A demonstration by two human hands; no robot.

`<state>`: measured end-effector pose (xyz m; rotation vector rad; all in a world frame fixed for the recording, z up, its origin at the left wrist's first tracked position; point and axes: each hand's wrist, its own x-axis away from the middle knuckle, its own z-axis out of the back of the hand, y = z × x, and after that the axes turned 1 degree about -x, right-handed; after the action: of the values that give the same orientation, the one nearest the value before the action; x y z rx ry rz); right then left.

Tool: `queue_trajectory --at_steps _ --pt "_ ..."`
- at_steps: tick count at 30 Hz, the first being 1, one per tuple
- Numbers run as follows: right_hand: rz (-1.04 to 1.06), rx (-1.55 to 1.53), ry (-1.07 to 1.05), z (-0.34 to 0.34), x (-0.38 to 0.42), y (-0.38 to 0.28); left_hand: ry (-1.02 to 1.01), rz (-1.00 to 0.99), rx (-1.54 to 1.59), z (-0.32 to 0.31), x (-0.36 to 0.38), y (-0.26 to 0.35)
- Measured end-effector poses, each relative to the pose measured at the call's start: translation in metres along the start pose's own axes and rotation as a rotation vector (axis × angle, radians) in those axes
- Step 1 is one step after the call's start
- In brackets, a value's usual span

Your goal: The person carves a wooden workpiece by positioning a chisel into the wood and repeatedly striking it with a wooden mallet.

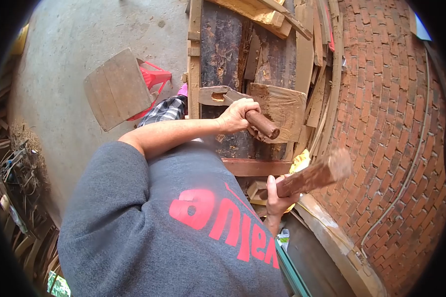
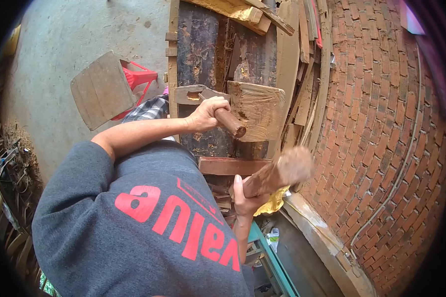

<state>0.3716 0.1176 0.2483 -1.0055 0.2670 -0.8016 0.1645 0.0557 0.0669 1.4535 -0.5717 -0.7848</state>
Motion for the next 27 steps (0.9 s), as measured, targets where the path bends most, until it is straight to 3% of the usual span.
queue_trajectory --at_steps 1,2,4,6,10,12,14,15,19,21,22,24,27 --pt "0.228 0.248 -0.089 0.007 -0.007 0.019 -0.011 0.013 0.007 -0.001 -0.001 0.001" --pt "-0.044 0.102 0.048 -0.007 -0.006 0.023 -0.014 0.007 0.009 -0.003 -0.004 0.001" --pt "-0.260 0.171 -0.091 -0.006 -0.023 0.021 -0.020 0.025 -0.063 -0.006 -0.007 0.000" --pt "-0.295 0.064 0.027 0.004 -0.031 0.028 -0.019 0.037 -0.048 -0.015 -0.010 -0.005" --pt "-0.137 -0.129 0.177 0.010 -0.032 0.001 0.021 0.108 -0.138 -0.032 -0.018 -0.009" --pt "-0.080 -0.163 0.235 0.004 -0.026 0.021 0.028 0.106 -0.139 -0.042 -0.020 -0.012" --pt "-0.166 -0.098 0.113 -0.001 -0.025 0.045 0.075 0.160 -0.173 -0.049 -0.022 -0.009" --pt "-0.094 0.029 0.138 0.001 -0.024 0.078 0.105 0.161 -0.177 -0.053 -0.021 -0.010" --pt "-0.040 0.088 0.112 -0.012 -0.013 0.078 0.062 0.131 -0.215 -0.049 -0.018 -0.010" --pt "-0.274 -0.111 0.156 -0.019 -0.014 0.042 0.016 0.147 -0.161 -0.038 -0.022 -0.003" --pt "-0.278 -0.115 0.169 -0.018 -0.014 0.040 0.012 0.114 -0.134 -0.030 -0.023 0.000" --pt "-0.273 -0.144 0.172 -0.018 -0.013 0.038 -0.108 0.242 0.164 -0.004 -0.030 0.015" --pt "-0.280 -0.147 0.142 -0.017 -0.011 0.029 -0.120 0.332 -0.138 0.038 -0.035 0.035"
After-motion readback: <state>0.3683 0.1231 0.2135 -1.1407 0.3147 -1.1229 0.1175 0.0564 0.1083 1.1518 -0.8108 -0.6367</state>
